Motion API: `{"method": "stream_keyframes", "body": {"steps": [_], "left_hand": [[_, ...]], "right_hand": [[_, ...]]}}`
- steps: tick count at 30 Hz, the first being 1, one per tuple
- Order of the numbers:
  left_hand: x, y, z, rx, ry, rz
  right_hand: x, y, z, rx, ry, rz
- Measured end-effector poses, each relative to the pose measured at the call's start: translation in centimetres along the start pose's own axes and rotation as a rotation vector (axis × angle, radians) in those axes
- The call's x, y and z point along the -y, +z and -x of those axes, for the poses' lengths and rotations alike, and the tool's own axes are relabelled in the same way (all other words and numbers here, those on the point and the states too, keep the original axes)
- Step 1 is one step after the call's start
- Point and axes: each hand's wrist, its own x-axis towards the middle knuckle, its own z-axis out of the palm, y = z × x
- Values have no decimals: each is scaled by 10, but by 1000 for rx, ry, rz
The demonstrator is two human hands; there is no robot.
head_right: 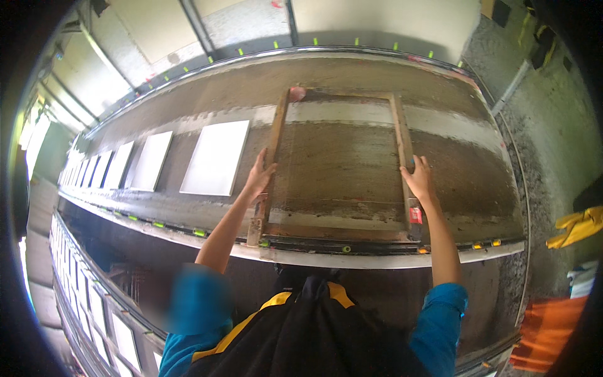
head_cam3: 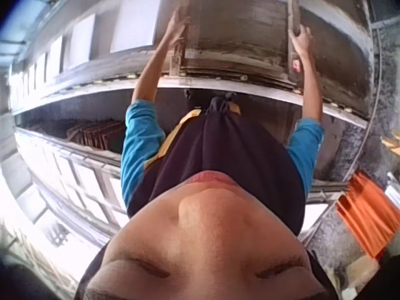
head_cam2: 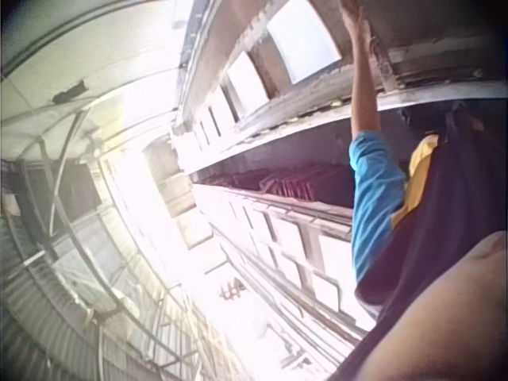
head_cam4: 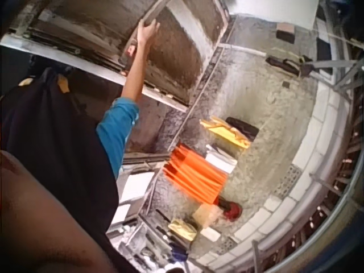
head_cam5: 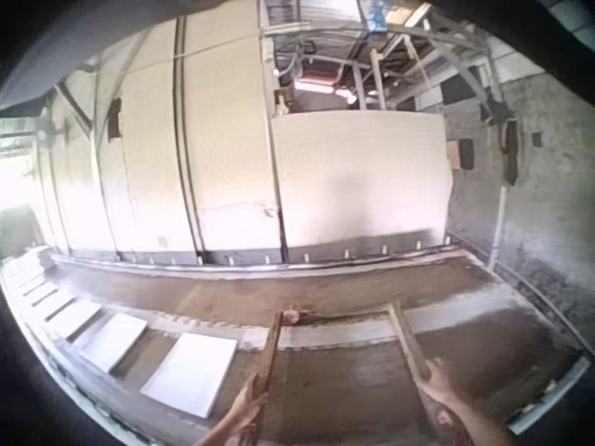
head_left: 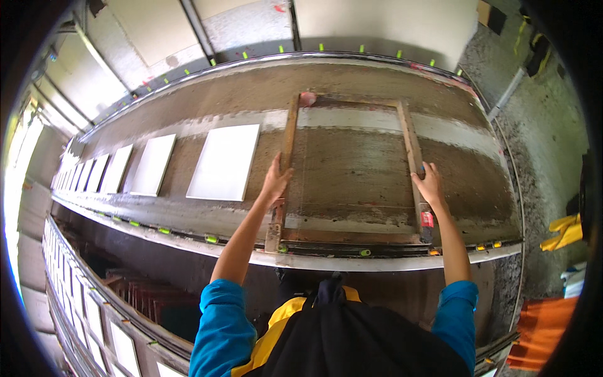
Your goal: The person repeatedly picks up white square tiles from a stack and places them into a wooden frame on a conveyor belt. They press down on the tiles to secure them within the frame before moving to the next tile. The process is repeated multiple times in a continuous loop.
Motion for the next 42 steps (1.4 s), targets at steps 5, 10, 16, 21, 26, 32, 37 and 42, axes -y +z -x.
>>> {"method": "stream_keyframes", "body": {"steps": [5, 10, 16, 21, 26, 32, 37, 42], "left_hand": [[-11, 0, -5, 31, -39, 44], [-12, 3, 0, -43, 32, -70], [-23, -1, 6, -65, 33, -112], [-36, -38, 29, -221, 82, 202], [-39, -121, 113, -703, 243, 462], [106, -196, 233, -1389, 50, 489], [185, -203, 328, -1810, -349, 456], [258, -165, 381, -1761, -615, 565]], "right_hand": [[8, -5, 0, 100, 44, -74], [1, 7, 7, -5, 15, -128], [-10, 5, 1, 127, 30, -226], [-7, -31, 4, -181, 150, -500], [108, -58, 64, -1056, 100, -1312], [394, 44, 152, 99, -261, -1451], [528, 127, 283, 1279, -927, -1180], [524, 297, 338, 1658, -761, -505]]}}
